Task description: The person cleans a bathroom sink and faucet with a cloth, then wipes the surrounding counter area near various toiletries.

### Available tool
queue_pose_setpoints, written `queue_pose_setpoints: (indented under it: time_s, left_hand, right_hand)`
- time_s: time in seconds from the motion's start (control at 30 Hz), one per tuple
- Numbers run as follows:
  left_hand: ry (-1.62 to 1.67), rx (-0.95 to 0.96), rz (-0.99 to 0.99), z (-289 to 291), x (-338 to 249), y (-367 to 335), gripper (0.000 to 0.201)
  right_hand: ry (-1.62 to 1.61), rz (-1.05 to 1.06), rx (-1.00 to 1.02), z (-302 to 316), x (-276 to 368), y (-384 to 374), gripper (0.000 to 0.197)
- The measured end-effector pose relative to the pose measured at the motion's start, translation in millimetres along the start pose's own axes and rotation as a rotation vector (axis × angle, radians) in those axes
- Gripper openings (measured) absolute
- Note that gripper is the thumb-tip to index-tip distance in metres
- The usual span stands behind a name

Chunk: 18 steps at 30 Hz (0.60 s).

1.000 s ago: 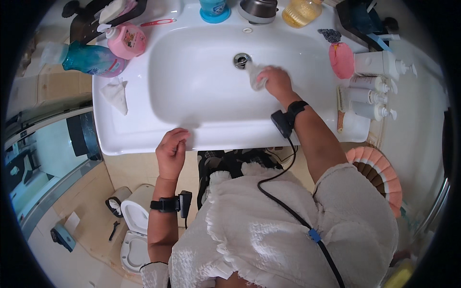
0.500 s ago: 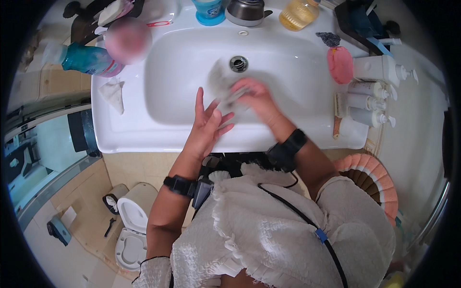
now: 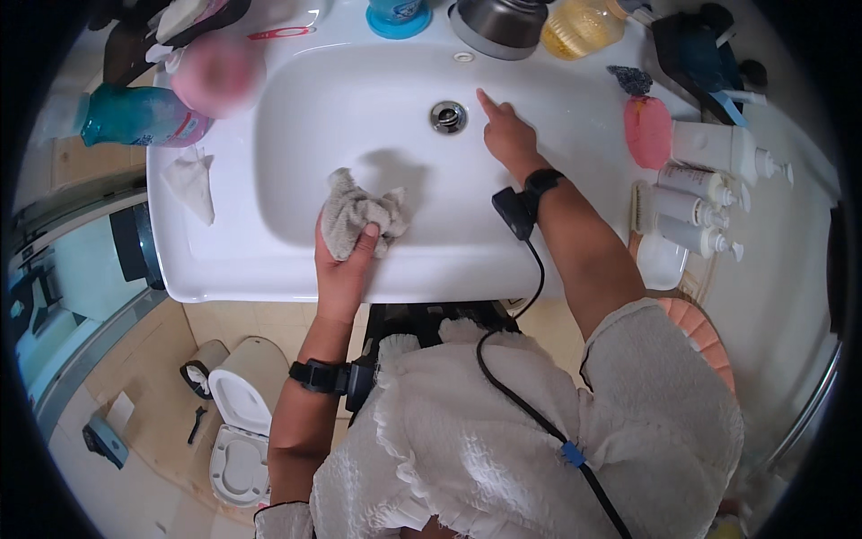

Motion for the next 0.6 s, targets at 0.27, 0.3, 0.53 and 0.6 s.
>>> queue_pose_setpoints:
  time_s: [0.27, 0.3, 0.53, 0.6]
  left_hand:
    - [0.125, 0.020, 0.068, 2.3, -0.3, -2.3, 0.058]
    - [0.145, 0.028, 0.070, 1.1, -2.0, -1.2, 0.058]
    - [0.048, 0.030, -0.009, 1.7, -2.8, -3.5, 0.060]
    - [0.033, 0.011, -0.012, 3.3, -0.8, -4.2, 0.061]
  right_hand:
    - [-0.201, 0.068, -0.241, 3.8, -6.4, -3.9, 0.042]
    - [-0.194, 0.061, -0.226, 4.7, -5.9, -6.3, 0.042]
    - [-0.041, 0.137, -0.080, -6.4, -0.4, 3.2, 0.041]
    - [-0.080, 0.179, -0.114, -5.6, -0.9, 10.0, 0.040]
Point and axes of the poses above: each hand's wrist, its own y-axis away from the middle knuckle, its own z-axis out of the back of the hand, x = y × z, the point moved 5 cm from there along -y, towards the middle knuckle, and after that the axes turned 13 degrees about z, right-handed, at the moved point
